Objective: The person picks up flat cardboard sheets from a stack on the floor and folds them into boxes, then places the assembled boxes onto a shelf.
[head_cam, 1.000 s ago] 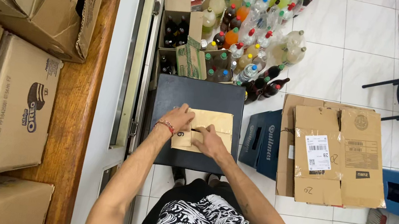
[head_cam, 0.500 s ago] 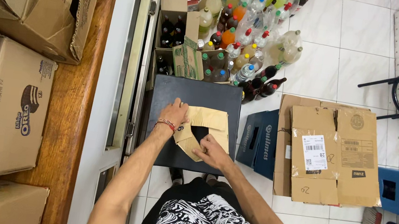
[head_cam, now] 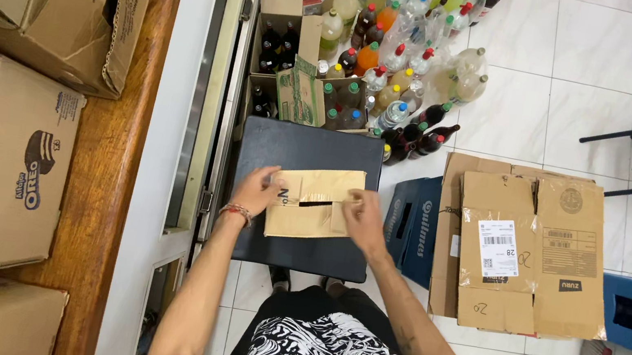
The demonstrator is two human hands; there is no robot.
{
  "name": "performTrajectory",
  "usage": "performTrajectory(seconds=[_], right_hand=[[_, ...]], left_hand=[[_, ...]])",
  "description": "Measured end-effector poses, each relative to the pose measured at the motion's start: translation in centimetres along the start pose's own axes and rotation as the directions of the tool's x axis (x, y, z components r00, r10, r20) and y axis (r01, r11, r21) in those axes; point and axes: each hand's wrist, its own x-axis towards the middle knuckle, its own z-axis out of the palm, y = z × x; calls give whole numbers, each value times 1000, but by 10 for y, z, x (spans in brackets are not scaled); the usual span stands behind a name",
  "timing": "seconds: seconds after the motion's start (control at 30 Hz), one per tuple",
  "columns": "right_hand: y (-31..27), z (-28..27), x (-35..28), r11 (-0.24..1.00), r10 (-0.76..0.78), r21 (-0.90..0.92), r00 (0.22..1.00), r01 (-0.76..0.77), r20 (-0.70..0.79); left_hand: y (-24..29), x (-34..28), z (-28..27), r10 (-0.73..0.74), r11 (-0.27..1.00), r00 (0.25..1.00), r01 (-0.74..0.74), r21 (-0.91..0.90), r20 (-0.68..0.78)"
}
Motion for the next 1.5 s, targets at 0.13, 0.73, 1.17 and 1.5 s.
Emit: performTrajectory(seconds=[0.13, 0.73, 1.17, 1.5], right_hand=[[63, -25, 40, 969, 226, -82, 971, -232, -77], [-25, -39, -33, 755, 278, 543, 930, -367, 242], [29, -10, -11, 906, 418, -165, 886, -390, 200], [102, 2, 24, 935, 80, -354, 976, -3, 203]], left_hand=[[8, -40, -5, -205, 974, 979, 203, -100, -18], [-40, -67, -12, -209, 851, 972, 236, -469, 110], [-13, -111, 7, -97, 982, 946, 39, 187, 310], [-52, -83, 18, -70, 959, 974, 6, 285, 218]])
